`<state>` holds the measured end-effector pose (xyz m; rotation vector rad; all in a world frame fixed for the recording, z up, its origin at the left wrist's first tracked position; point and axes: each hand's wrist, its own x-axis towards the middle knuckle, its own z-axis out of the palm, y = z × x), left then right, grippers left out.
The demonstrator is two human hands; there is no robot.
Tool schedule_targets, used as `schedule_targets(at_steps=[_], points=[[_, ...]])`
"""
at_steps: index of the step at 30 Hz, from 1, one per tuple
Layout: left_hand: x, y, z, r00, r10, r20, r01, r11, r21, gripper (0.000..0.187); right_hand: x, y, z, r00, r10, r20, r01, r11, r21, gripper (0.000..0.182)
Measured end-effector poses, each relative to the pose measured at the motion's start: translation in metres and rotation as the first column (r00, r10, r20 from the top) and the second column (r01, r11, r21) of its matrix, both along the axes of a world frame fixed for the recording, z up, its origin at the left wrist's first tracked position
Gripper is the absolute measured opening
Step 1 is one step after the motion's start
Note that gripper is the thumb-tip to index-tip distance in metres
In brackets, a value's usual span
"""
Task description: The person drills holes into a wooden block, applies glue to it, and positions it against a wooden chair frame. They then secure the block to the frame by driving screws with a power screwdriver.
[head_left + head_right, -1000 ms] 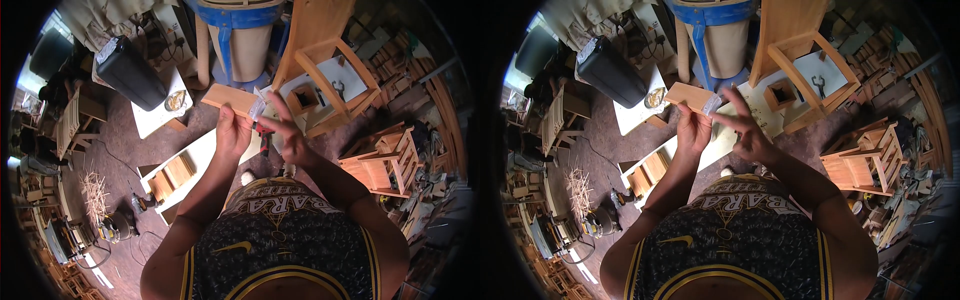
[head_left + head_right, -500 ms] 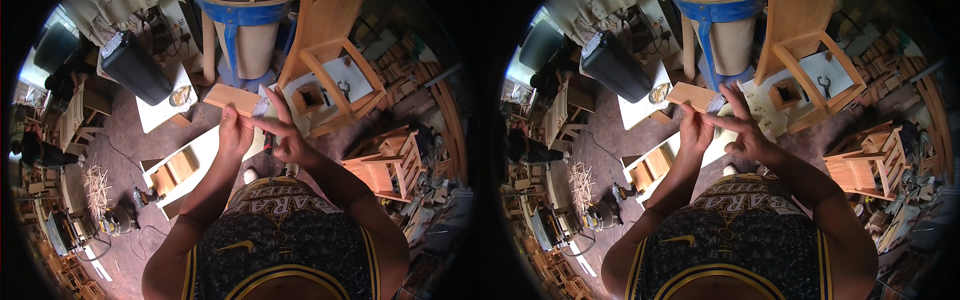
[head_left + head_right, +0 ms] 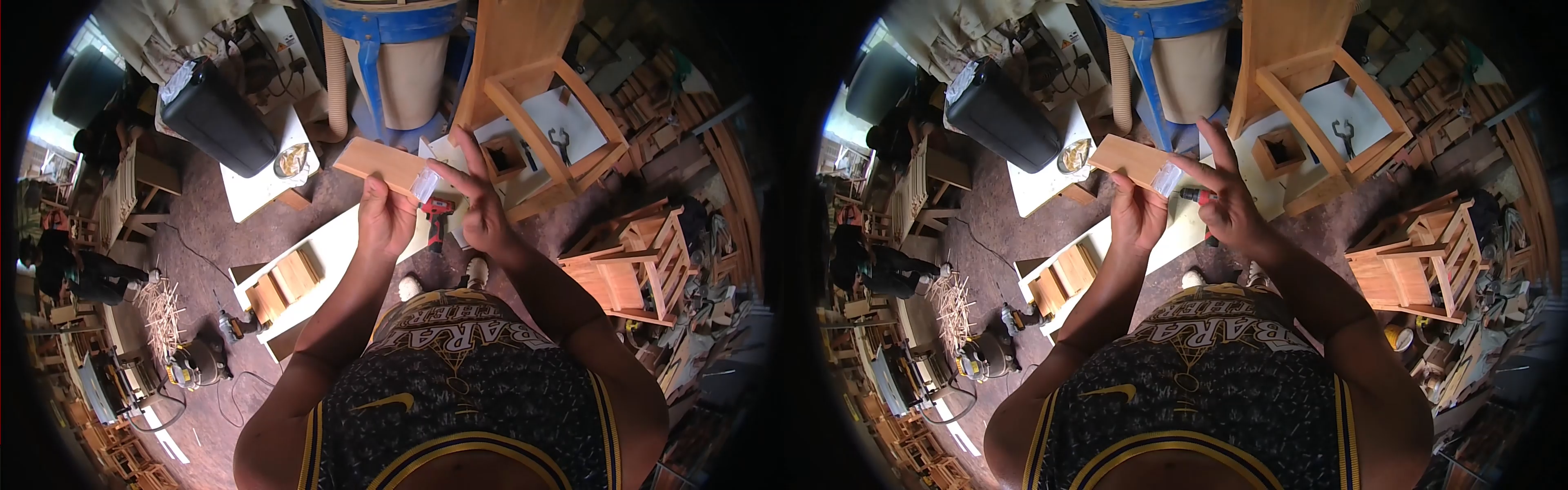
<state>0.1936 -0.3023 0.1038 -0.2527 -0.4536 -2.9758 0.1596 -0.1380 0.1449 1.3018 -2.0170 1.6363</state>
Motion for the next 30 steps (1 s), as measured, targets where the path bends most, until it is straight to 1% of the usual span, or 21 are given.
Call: schedule_targets(at_steps=[2, 4, 6, 7, 9, 10, 12, 13, 14, 16, 17, 18, 20, 22, 24, 25, 26, 28, 29, 30], points=[[-0.002, 0.002, -0.004, 1.000, -0.012, 0.012, 0.012, 1.000, -0.001, 0.056, 0.001, -0.001, 0.001, 0.999, -0.016, 0.040, 0.014, 0.999, 0.050, 0.076], [-0.002, 0.001, -0.005, 1.000, -0.007, -0.011, 0.007, 1.000, -0.030, 0.057, 0.001, 0.001, -0.004, 0.991, 0.065, -0.120, -0.056, 0.995, 0.078, 0.079], [-0.001, 0.003, -0.004, 1.000, -0.005, -0.012, 0.004, 0.999, -0.033, 0.057, 0.002, 0.003, -0.002, 0.982, 0.132, -0.133, -0.125, 0.990, 0.060, 0.075], [-0.002, 0.004, -0.003, 1.000, -0.002, -0.015, 0.002, 0.999, -0.035, 0.056, -0.001, 0.005, -0.001, 0.981, 0.135, -0.137, -0.128, 0.990, 0.060, 0.075], [-0.001, 0.007, -0.002, 1.000, 0.004, 0.006, -0.004, 1.000, -0.022, 0.057, -0.003, 0.009, -0.002, 0.999, 0.028, 0.022, -0.028, 0.999, 0.021, 0.070], [0.000, 0.008, -0.002, 0.999, 0.008, 0.032, -0.007, 1.000, -0.010, 0.057, -0.004, 0.010, -0.004, 0.999, 0.030, 0.024, -0.030, 0.999, 0.020, 0.070], [0.000, 0.009, -0.003, 0.999, 0.011, 0.031, -0.011, 1.000, -0.007, 0.057, -0.007, 0.011, -0.007, 0.999, -0.022, 0.025, 0.021, 0.999, 0.047, 0.065], [-0.002, 0.010, -0.004, 1.000, 0.014, 0.027, -0.014, 1.000, -0.002, 0.057, -0.005, 0.013, -0.006, 1.000, -0.017, -0.025, 0.019, 0.995, 0.099, 0.070], [-0.003, 0.009, -0.006, 1.000, 0.013, 0.028, -0.012, 1.000, -0.003, 0.057, -0.003, 0.014, -0.006, 1.000, -0.018, -0.024, 0.020, 0.995, 0.098, 0.070], [-0.005, 0.008, -0.007, 0.999, -0.036, -0.003, 0.036, 0.999, -0.018, 0.054, -0.001, 0.014, -0.007, 0.986, 0.075, -0.147, -0.064, 0.995, 0.079, 0.078], [-0.005, 0.010, -0.007, 0.999, -0.038, 0.000, 0.038, 0.999, -0.018, 0.054, -0.003, 0.016, -0.008, 0.991, 0.045, -0.124, -0.037, 0.997, 0.064, 0.083], [-0.006, 0.012, -0.005, 0.999, -0.034, -0.002, 0.034, 0.999, -0.007, 0.054, -0.004, 0.017, -0.006, 0.992, 0.043, -0.122, -0.036, 0.997, 0.063, 0.083], [-0.007, 0.014, -0.003, 0.999, -0.032, -0.002, 0.032, 0.999, 0.004, 0.055, -0.005, 0.020, -0.001, 0.999, -0.040, 0.026, 0.039, 0.999, 0.030, 0.081], [-0.009, 0.015, -0.002, 0.999, -0.036, 0.013, 0.035, 0.999, 0.023, 0.055, -0.008, 0.025, -0.007, 1.000, -0.022, -0.001, 0.022, 0.998, 0.058, 0.082], [-0.012, 0.013, -0.004, 0.998, -0.055, 0.000, 0.055, 0.998, 0.030, 0.054, -0.009, 0.026, -0.015, 0.995, 0.103, -0.016, -0.102, 0.994, 0.033, 0.085], [-0.013, 0.013, -0.004, 0.997, -0.072, -0.011, 0.073, 0.997, 0.038, 0.054, -0.010, 0.026, -0.017, 0.992, 0.125, 0.023, -0.124, 0.992, -0.023, 0.086], [-0.014, 0.015, -0.004, 0.997, -0.073, -0.010, 0.073, 0.997, 0.040, 0.054, -0.010, 0.026, -0.018, 0.992, 0.124, 0.024, -0.123, 0.992, -0.021, 0.086], [-0.014, 0.019, 0.000, 0.997, -0.052, 0.049, 0.049, 0.996, 0.077, 0.057, -0.009, 0.020, -0.011, 0.966, 0.048, 0.253, -0.010, 0.989, -0.148, 0.084], [-0.015, 0.019, 0.000, 0.997, -0.053, 0.051, 0.049, 0.996, 0.076, 0.057, -0.008, 0.023, -0.005, 0.961, 0.020, 0.277, -0.010, 0.999, -0.037, 0.085], [-0.016, 0.018, -0.001, 0.997, -0.058, 0.043, 0.055, 0.997, 0.060, 0.057, -0.009, 0.024, -0.006, 0.961, 0.020, 0.277, -0.010, 0.999, -0.037, 0.085]])
